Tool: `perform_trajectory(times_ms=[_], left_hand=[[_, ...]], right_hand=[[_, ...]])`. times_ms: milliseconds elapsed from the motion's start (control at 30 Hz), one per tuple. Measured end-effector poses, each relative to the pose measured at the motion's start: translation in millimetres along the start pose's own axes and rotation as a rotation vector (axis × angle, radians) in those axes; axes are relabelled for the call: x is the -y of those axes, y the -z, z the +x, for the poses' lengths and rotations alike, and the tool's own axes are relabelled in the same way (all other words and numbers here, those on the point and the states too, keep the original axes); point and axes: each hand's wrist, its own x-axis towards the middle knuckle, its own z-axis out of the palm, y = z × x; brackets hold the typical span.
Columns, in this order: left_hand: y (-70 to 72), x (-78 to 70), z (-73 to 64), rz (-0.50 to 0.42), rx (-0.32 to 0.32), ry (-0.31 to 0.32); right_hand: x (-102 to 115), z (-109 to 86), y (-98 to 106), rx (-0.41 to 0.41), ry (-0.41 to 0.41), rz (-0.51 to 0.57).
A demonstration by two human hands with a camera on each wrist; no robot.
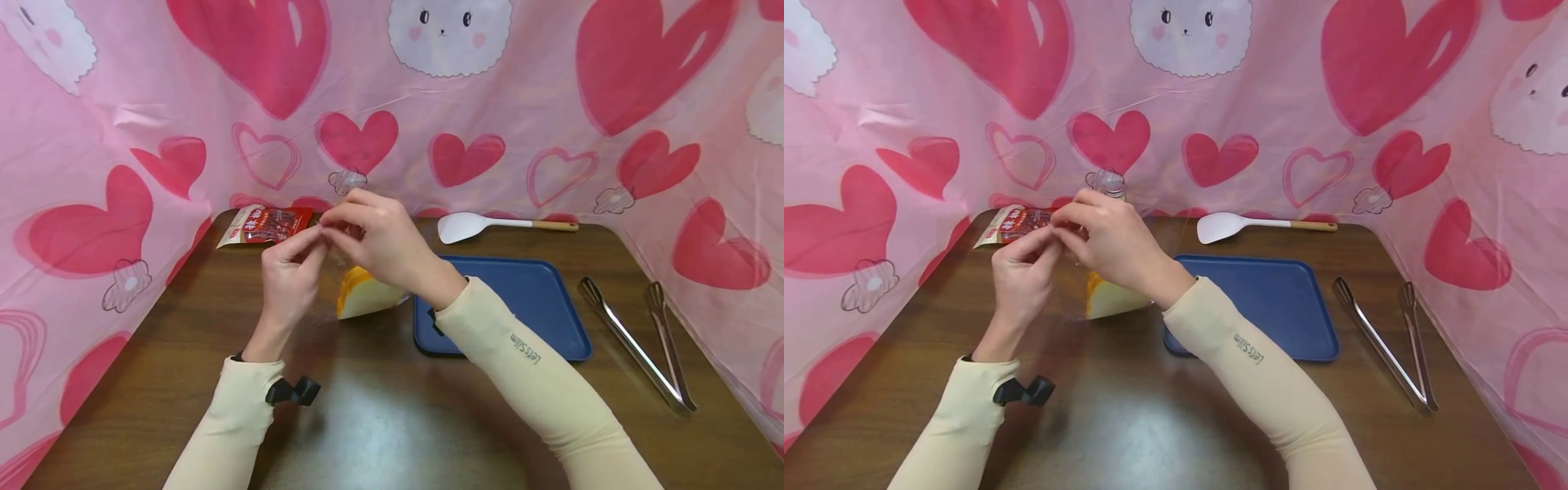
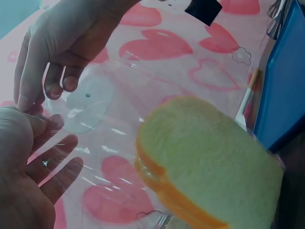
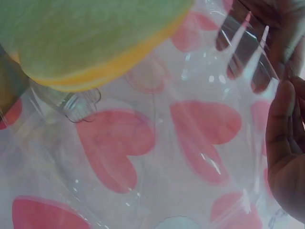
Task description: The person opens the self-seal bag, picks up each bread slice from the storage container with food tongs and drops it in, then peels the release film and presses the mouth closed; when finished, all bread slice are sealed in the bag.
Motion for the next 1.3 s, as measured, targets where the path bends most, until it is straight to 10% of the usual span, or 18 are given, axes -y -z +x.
perform_trajectory(times_ms=[400,800,1300], left_hand=[[2.0,-1.5,0.4,0.067,0.083,-0.115],[-2.1,-3.3,0.1,0.061,0.06,-0.118],[-2.4,-2.0,0.9,0.039,0.051,-0.09]], right_hand=[[2,-2.0,10,0.024,-0.032,0.079],[7,-10.2,-2,-0.033,0.005,-0.057],[1,-8.8,-16,-0.185,-0.139,0.195]])
